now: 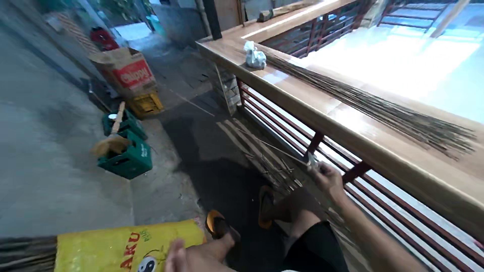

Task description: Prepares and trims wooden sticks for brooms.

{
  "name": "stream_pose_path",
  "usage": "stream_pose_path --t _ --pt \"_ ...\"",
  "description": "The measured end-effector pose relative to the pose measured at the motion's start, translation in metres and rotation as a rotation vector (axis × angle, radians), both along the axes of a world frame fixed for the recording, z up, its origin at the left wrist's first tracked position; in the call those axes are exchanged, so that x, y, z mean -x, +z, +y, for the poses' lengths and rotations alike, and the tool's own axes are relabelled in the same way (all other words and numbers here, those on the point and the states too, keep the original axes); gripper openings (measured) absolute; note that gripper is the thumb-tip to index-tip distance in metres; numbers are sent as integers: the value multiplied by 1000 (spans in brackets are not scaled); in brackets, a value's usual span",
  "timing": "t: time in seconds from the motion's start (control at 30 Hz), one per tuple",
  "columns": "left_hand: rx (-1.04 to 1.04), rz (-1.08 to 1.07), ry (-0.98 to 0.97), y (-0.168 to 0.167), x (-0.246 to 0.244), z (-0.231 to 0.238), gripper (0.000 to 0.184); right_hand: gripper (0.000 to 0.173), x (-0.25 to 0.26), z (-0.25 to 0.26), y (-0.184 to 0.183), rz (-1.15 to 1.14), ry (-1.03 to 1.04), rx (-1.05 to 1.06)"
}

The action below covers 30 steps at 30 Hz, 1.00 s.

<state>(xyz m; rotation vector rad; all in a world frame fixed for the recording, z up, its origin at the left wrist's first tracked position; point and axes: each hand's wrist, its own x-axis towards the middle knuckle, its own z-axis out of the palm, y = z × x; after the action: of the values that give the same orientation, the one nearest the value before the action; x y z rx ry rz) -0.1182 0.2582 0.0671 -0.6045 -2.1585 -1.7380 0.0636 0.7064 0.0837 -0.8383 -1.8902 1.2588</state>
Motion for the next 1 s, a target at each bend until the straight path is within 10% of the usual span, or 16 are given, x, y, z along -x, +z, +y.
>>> stream_pose_path --t 0.13,0.4,0.7,1.0 --pt "36 -436 -167 26 -34 83 35 18 44 -86 -5 99 107 437" --pt "-189 -530 -257 17 -38 157 36 13 76 -192 -17 58 340 722" --pt "-442 -568 -50 11 -38 129 27 15 65 -204 -23 41 480 818" --pt "-269 -677 -163 22 -67 58 28 38 86 -169 26 38 1062 677"
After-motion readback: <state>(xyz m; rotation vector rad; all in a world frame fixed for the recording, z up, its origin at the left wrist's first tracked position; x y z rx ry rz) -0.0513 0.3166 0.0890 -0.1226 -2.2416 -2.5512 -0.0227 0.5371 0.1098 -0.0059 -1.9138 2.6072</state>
